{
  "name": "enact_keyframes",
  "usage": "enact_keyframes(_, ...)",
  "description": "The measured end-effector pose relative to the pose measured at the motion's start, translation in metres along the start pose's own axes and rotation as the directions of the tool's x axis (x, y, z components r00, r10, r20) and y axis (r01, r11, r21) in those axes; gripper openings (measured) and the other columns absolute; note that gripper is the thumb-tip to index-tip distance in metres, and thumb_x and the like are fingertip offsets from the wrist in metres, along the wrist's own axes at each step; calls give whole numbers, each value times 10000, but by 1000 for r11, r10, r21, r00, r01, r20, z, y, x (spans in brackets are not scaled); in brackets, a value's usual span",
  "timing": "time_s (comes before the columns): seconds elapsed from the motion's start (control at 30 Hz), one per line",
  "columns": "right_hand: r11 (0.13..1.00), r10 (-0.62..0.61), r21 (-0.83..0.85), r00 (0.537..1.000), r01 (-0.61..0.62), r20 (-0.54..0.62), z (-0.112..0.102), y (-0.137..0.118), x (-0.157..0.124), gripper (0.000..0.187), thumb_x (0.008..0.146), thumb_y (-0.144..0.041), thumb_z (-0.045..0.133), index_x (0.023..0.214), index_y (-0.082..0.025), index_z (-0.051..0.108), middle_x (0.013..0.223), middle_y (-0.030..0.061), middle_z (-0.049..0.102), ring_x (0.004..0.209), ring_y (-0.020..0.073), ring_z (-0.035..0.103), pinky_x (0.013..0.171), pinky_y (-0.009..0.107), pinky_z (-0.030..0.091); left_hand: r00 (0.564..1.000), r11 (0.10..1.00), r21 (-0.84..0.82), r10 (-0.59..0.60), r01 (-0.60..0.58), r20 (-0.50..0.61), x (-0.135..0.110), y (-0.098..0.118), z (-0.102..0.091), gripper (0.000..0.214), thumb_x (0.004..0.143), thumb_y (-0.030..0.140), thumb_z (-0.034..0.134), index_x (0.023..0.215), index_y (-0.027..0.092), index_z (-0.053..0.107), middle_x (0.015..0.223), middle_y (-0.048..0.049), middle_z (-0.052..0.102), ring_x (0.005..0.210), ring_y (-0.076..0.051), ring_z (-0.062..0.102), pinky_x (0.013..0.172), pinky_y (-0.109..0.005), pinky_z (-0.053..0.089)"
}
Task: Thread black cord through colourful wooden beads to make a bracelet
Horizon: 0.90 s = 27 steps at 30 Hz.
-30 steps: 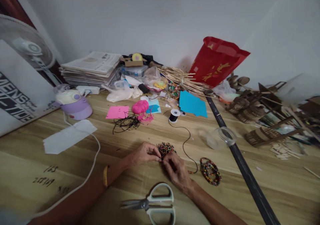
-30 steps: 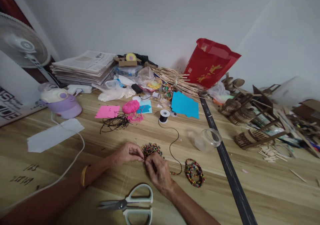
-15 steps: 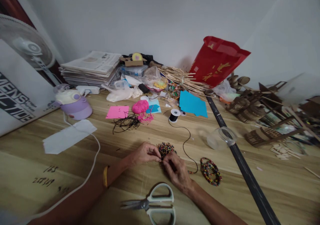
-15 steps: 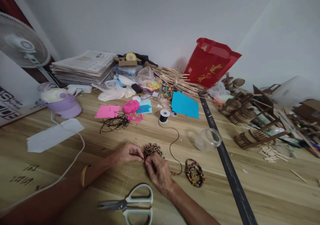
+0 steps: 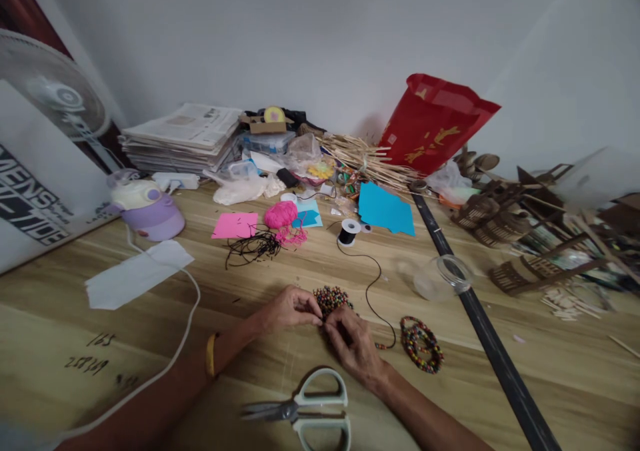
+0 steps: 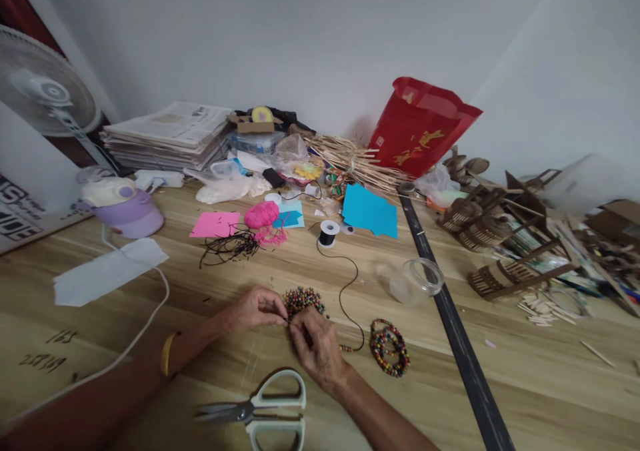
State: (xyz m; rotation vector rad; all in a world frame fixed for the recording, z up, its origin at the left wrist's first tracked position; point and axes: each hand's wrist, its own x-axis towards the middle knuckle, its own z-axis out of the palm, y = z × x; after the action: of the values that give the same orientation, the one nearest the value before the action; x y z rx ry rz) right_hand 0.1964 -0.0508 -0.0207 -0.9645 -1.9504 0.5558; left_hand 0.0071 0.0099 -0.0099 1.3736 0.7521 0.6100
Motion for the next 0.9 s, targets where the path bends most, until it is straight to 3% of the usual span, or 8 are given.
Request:
enact_keyframes(0.3, 1000, -13, 5, 1000, 13, 8, -1, -1, 0, 115, 908, -130, 486, 827, -189, 543, 733, 26, 578, 661, 131, 541, 606, 214, 417, 1000, 1000, 26, -17, 18, -8, -2, 2, 2, 226, 604, 276, 790, 714, 107, 686, 701, -46, 711, 649, -127, 623, 658, -229, 472)
enact_keyframes(0.67, 999, -30, 8, 999, 31, -10, -1, -2, 2, 103, 909, -150, 513, 831, -188, 570, 726, 29, 599, 646, 130, 558, 596, 209, 437, 999, 996, 84, 42, -42, 3, -1, -2, 0, 182, 650, 254, 760, 731, 99, 710, 744, -59, 704, 696, -134, 623, 668, -221, 467)
enact_keyframes(0.9, 1000, 23, 4, 1000, -23, -9, 3, 3, -3, 50, 890, -200, 568, 841, -192, 566, 697, 14, 598, 598, 124, 548, 557, 207, 432, 1000, 999, 41, 15, -16, 18, 0, -4, 0, 213, 612, 264, 788, 713, 98, 700, 708, -49, 689, 637, -115, 603, 616, -205, 450)
